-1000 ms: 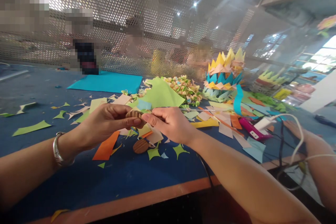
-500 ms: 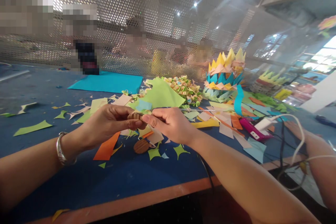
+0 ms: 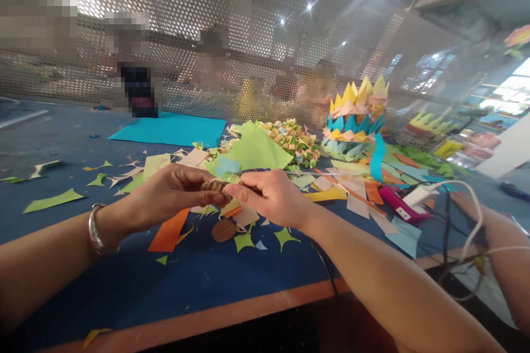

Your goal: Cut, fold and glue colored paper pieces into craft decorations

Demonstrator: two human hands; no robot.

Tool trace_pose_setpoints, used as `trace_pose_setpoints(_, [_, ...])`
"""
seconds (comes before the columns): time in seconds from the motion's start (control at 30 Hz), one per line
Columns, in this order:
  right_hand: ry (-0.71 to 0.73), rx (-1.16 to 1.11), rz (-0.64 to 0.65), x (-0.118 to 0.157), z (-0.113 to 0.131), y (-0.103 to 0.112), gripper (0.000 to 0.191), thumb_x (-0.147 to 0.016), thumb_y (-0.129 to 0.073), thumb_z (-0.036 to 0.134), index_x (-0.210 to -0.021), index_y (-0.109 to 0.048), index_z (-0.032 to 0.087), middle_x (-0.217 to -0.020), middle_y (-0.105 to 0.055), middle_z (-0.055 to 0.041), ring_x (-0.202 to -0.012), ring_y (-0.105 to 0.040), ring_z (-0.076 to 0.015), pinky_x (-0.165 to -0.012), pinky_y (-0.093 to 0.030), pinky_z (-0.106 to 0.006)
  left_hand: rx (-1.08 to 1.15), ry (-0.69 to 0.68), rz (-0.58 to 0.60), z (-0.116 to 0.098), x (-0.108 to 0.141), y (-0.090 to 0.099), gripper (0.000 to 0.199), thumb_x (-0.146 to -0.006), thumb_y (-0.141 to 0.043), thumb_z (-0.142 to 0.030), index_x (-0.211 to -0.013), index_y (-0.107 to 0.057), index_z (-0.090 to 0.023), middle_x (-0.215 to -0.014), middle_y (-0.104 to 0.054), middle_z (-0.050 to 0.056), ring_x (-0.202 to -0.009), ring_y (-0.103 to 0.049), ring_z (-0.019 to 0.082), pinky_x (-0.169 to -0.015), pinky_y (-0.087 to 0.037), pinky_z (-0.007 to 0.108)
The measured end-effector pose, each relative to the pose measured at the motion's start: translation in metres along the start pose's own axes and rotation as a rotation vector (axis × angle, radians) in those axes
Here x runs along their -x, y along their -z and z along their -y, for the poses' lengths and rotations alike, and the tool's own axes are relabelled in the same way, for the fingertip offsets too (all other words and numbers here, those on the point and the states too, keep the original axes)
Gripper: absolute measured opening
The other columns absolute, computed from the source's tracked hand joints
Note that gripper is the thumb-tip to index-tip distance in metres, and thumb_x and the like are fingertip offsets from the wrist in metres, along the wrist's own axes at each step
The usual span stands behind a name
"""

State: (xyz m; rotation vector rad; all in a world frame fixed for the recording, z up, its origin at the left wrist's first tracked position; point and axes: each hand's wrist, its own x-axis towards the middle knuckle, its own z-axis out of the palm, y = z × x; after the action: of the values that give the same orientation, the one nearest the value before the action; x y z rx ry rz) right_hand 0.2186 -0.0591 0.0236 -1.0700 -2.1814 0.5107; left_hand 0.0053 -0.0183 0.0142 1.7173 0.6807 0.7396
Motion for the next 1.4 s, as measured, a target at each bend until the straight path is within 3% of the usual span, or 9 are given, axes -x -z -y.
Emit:
trace_pose_setpoints(0.87, [0.036, 0.044, 0.042, 0.001, 0.0, 0.001, 0.049, -0.097, -0.053, 0.043, -0.059, -0.033, 0.02, -0.057, -0.027, 0.0069, -0.052, -0.028, -0.0072, -0.049, -0.025, -0.024, -0.024, -0.003, 0.17, 0.0, -0.001, 0.009, 0.005, -0.078, -0.074, -0.024, -0.076, -0.078, -0.023, -0.074, -0.074, -0.003, -0.072, -0.065, 0.011, -0.069, -0.051, 0.02])
trace_pose_setpoints(1.4, [0.017, 0.08, 0.028, 0.0, -0.004, -0.002, 0.049, -0.099, -0.05, 0.044, -0.06, -0.031, 0.02, -0.058, -0.027, 0.007, -0.052, -0.029, -0.007, -0.05, -0.025, -0.024, -0.047, 0.039, 0.188, -0.005, -0.002, 0.009, 0.01, -0.077, -0.071, -0.023, -0.068, -0.074, -0.02, -0.068, -0.068, -0.003, -0.068, -0.059, 0.011, -0.067, -0.047, 0.022])
